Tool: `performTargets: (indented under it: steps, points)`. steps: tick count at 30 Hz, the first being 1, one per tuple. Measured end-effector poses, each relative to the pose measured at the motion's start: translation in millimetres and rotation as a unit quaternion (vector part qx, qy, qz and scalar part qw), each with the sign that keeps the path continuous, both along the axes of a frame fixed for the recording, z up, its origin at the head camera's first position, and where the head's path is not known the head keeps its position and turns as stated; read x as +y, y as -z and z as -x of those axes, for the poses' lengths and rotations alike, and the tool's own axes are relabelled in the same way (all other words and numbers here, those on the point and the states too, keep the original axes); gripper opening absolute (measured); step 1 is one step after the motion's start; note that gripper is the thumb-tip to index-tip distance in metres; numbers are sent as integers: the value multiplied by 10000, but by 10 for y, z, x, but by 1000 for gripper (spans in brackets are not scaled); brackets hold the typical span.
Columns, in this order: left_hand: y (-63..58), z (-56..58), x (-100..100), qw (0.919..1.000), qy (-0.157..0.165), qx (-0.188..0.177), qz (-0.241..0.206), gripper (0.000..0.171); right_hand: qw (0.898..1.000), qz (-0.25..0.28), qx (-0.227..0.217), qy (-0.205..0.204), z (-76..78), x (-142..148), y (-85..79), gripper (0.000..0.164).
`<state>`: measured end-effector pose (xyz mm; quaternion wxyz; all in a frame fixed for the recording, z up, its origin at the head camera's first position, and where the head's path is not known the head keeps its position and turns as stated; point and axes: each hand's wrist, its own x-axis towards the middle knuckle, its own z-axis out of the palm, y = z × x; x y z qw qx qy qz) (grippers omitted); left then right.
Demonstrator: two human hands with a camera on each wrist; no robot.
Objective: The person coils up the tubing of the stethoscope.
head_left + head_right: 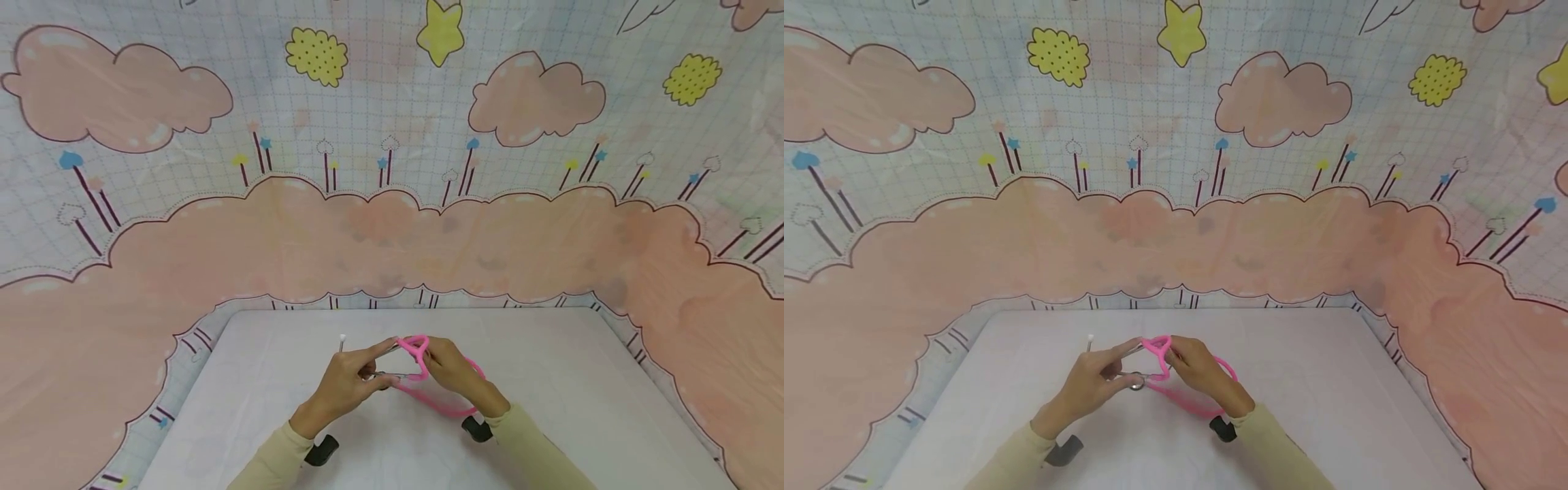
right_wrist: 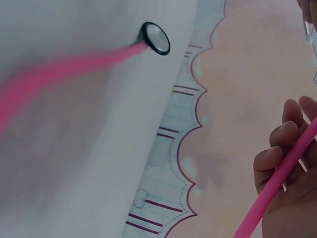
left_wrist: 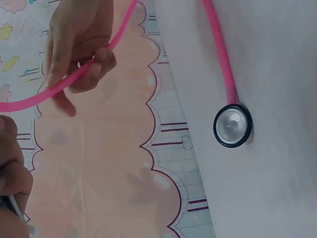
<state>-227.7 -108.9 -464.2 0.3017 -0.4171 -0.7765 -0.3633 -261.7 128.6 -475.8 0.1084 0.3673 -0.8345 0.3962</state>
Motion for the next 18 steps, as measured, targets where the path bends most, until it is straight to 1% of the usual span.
performTargets:
  steps: [3, 4, 7, 9, 12, 14, 18]
  points:
    - [-5, -5, -22, 9995, -158, -261, 36, 66, 9998, -67, -66, 181, -10, 14, 35, 16]
    - [-4, -6, -27, 9991, -179, -374, 47, 67, 9995, -99, -149, 244, -17, 21, 41, 13]
    - [-12, -13, -38, 9975, -170, -684, 73, 71, 9983, -265, -337, 390, -24, 48, 64, 18]
    - [-16, -12, -43, 9967, -123, -800, 115, 70, 9973, -345, -448, 471, -25, 65, 67, 16]
    - [-13, -5, -49, 9960, -54, -868, 196, 68, 9964, -407, -555, 497, -26, 90, 70, 12]
    - [-4, 6, -52, 9959, -76, -873, 219, 67, 9961, -377, -670, 432, -30, 107, 75, 9]
    - [-3, 33, -54, 9963, -283, -785, 189, 66, 9948, -323, -932, 246, -47, 123, 75, 20]
